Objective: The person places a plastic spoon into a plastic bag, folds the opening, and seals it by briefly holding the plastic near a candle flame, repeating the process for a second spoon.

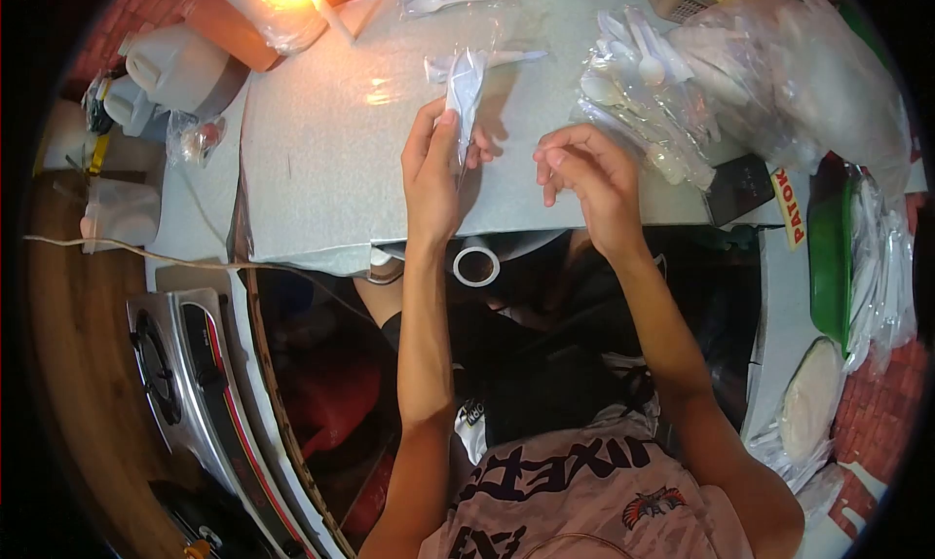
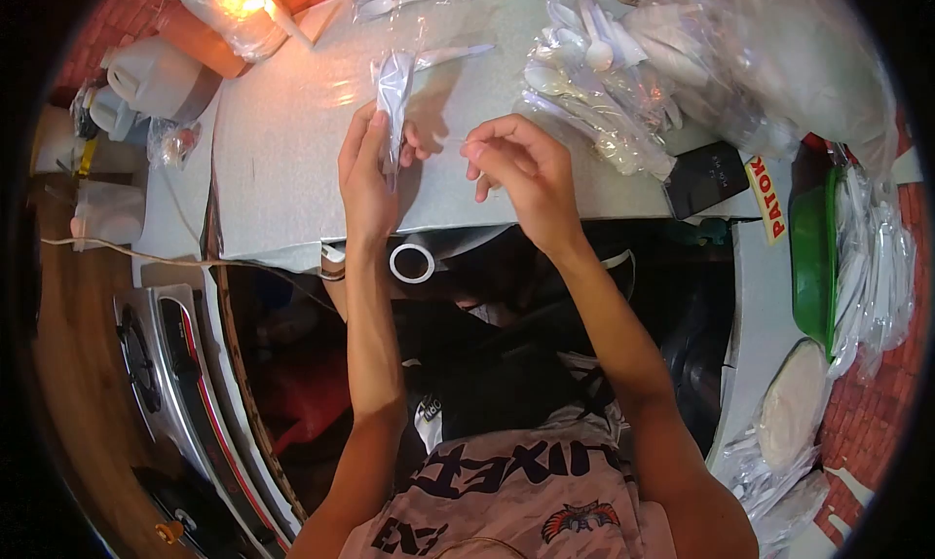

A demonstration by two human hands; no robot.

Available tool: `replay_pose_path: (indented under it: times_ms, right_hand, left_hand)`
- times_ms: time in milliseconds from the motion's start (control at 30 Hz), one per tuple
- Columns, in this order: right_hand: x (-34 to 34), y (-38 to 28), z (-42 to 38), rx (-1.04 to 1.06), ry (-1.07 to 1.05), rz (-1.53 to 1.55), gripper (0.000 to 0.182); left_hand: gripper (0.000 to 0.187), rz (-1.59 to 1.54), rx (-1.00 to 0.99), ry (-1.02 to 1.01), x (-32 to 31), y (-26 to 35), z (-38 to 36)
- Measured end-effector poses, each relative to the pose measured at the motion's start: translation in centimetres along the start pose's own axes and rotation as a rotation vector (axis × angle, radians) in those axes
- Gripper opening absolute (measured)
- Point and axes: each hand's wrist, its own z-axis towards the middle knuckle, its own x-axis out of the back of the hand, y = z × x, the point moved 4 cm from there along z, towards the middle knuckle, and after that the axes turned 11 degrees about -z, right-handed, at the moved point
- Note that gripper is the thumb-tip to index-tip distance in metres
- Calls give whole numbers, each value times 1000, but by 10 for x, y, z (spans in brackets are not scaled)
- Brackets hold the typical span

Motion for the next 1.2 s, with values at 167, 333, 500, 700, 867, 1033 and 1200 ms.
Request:
replay_pose_path:
  times_ms: [167,333,500,700,867,1033,1200]
  right_hand:
    - [20,-2,12,63,-53,95,16]
    - [25,-6,16,69,-97,120,15]
    - [26,-6,18,23,-73,36,16]
    - [21,-22,60,153,161,45,34]
    - [17,-28,105,180,172,117,47]
    - [17,-22,136,211,68,34,47]
    - [10,-7,153,167,-68,-90,47]
  left_hand:
    - [32,32,5,-34,-1,-2,-1]
    - [33,41,25,-43,-3,-1,-2]
    - [34,49,37,-67,-2,-1,-2]
    - [42,-8,143,-175,-10,-4,-7]
    - [52,-61,226,-286,-16,-7,-8]
    - [53,152,215,-321,-28,12,5]
    - [39,242,164,-128,-11,16,72]
